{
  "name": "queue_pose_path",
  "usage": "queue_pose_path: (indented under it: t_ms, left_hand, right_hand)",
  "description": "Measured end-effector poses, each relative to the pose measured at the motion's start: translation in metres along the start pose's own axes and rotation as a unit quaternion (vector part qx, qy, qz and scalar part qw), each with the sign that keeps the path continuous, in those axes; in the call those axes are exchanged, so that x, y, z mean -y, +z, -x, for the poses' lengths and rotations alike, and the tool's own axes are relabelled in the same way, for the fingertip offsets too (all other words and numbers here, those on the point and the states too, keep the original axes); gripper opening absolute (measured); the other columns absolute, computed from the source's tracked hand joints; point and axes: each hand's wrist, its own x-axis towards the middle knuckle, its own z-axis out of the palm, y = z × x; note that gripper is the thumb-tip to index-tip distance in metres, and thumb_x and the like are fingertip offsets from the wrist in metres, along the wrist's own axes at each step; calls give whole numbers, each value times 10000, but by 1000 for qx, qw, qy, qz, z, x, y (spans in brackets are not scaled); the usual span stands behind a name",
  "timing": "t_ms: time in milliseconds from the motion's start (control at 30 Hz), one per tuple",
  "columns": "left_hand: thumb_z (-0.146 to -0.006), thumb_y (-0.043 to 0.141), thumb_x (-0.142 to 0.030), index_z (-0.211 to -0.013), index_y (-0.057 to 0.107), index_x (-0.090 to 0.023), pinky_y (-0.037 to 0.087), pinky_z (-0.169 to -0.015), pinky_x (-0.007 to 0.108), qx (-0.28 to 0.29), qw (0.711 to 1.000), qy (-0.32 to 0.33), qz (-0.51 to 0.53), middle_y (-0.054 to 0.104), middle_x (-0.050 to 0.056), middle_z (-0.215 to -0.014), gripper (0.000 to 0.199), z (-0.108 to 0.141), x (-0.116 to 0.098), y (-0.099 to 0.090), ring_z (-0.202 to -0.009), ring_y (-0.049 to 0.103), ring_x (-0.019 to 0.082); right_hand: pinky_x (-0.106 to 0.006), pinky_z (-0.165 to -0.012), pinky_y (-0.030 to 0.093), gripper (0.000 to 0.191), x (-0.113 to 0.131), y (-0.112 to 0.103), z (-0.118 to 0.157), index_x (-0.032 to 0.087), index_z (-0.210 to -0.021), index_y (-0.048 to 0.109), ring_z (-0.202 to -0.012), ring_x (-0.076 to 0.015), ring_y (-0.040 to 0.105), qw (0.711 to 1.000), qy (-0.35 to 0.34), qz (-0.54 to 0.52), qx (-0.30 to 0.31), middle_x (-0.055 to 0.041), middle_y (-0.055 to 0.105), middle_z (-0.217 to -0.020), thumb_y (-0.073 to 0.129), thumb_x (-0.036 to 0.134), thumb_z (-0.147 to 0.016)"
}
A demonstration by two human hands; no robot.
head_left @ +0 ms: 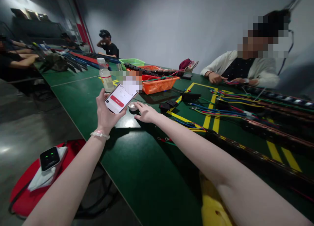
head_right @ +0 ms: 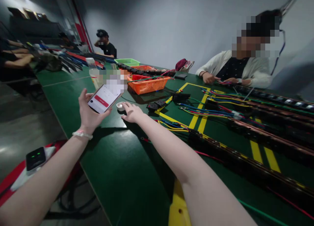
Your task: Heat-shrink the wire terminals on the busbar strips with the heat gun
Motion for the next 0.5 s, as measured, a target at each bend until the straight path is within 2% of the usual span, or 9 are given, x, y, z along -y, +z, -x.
queue_pose_path:
  t_ms: [133,200,267,367,500]
  left_hand:
    - [-552,780,-351,-1393,169,-223,412,-975,464,15,1000,6,7,445,102,-1202,1048,3,-4,-1,-1133,476,275]
    - [-553,779,-359,-1384,189,-223,430,-958,458,35,999,17,11,459,104,-1195,1028,6,-8,-3,-1105,497,268]
    - [-559,777,-359,-1371,213,-220,443,-947,456,69,997,39,15,461,110,-1200,998,10,-14,-4,-1096,507,267]
    - [-579,765,-345,-1340,255,-210,449,-943,454,141,987,77,16,450,118,-1215,926,16,-24,-5,-1111,506,272]
    - [-600,747,-341,-1296,295,-204,437,-959,456,222,969,108,5,448,114,-1205,842,22,-35,-4,-1131,494,280]
  right_hand:
    - [-401,-1013,360,783,5,-13,28,118,-1439,212,-1280,-298,387,999,-14,12,31,-142,241,-1497,551,409,-797]
    - [-359,-1057,310,880,0,-25,48,47,-1439,175,-1327,-279,318,999,-17,22,38,-183,212,-1496,601,396,-753]
    - [-397,-1073,282,865,-11,-38,71,5,-1430,183,-1345,-300,277,999,5,36,36,-219,194,-1490,577,401,-768]
    - [-464,-1054,291,747,-35,-58,117,-14,-1368,343,-1317,-355,312,996,52,58,31,-265,303,-1432,543,413,-789]
    - [-494,-1047,292,663,-55,-76,186,50,-1318,455,-1307,-361,328,991,97,86,16,-234,349,-1420,515,464,-803]
